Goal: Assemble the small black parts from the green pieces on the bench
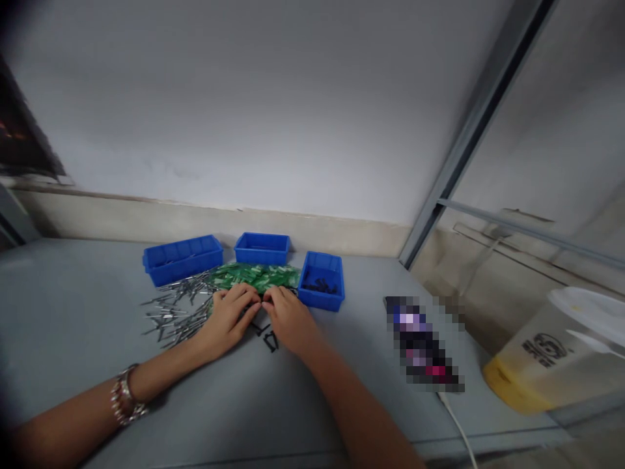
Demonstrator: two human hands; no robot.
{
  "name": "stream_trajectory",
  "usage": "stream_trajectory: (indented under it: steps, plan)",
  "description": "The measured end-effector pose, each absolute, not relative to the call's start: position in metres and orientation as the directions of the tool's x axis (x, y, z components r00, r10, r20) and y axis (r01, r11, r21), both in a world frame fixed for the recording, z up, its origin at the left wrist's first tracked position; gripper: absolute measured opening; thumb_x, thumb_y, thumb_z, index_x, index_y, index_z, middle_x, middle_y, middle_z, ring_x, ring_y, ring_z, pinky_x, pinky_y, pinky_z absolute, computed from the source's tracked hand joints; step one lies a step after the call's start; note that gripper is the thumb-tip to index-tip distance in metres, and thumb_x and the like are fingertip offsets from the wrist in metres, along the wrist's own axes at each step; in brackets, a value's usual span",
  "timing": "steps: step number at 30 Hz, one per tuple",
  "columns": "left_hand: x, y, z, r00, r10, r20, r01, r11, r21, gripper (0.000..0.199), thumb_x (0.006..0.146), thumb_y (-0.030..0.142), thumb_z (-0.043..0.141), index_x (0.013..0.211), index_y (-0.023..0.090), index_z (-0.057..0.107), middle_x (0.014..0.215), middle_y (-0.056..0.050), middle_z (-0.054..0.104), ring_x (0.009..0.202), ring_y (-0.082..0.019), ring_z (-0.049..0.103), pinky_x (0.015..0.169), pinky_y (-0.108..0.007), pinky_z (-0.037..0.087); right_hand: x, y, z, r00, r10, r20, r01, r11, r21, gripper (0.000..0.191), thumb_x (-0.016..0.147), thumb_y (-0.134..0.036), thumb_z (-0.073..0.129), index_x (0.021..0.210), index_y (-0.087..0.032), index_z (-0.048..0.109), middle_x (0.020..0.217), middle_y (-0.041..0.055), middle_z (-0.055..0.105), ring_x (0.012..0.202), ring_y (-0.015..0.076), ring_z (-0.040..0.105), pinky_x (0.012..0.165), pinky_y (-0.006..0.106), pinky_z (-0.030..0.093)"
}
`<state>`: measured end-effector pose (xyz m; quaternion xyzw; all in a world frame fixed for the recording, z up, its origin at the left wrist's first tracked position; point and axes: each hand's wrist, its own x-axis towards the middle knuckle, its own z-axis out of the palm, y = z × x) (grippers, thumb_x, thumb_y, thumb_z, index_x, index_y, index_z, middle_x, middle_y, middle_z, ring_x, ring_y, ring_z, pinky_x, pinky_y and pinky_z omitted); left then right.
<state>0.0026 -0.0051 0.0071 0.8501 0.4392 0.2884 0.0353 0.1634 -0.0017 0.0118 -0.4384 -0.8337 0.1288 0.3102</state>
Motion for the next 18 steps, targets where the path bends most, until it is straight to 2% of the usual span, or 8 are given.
stream_trajectory:
  steps: [5, 13, 18]
  plan:
    - [0.0016, -0.006, 0.0071, 0.427, 0.758, 0.492, 0.708, -0.619, 0.34, 0.014, 0.089, 0.021, 0.036, 0.093, 0.021, 0.049, 0.099, -0.003, 0.051, 0.097, -0.021, 0.044, 0.08, -0.038, 0.026, 0.1652, -0.0003, 0.0148, -0.428, 0.793, 0.434, 0.625, 0.606, -0.492, 0.023, 0.088, -0.017, 0.035, 0.068, -0.019, 0.045, 0.073, 0.0011, 0.048, 0.072, 0.0134, 0.047, 0.068, 0.026, 0.037]
    - [0.002, -0.0061, 0.0084, 0.407, 0.769, 0.493, 0.715, -0.604, 0.351, 0.021, 0.091, 0.029, 0.034, 0.089, 0.021, 0.053, 0.097, -0.003, 0.052, 0.095, -0.021, 0.045, 0.08, -0.038, 0.027, 0.1644, -0.003, 0.016, -0.394, 0.766, 0.507, 0.567, 0.637, -0.522, 0.011, 0.083, -0.013, 0.043, 0.073, -0.019, 0.046, 0.074, 0.0003, 0.048, 0.073, 0.0131, 0.046, 0.068, 0.025, 0.036]
    - [0.0019, -0.0059, 0.0098, 0.393, 0.767, 0.507, 0.711, -0.603, 0.361, 0.019, 0.091, 0.025, 0.034, 0.086, 0.02, 0.052, 0.096, -0.003, 0.052, 0.094, -0.021, 0.046, 0.079, -0.038, 0.027, 0.165, -0.0038, 0.0166, -0.366, 0.802, 0.472, 0.597, 0.591, -0.542, 0.011, 0.085, -0.022, 0.044, 0.076, -0.018, 0.048, 0.077, 0.0006, 0.048, 0.074, 0.0129, 0.047, 0.068, 0.025, 0.037]
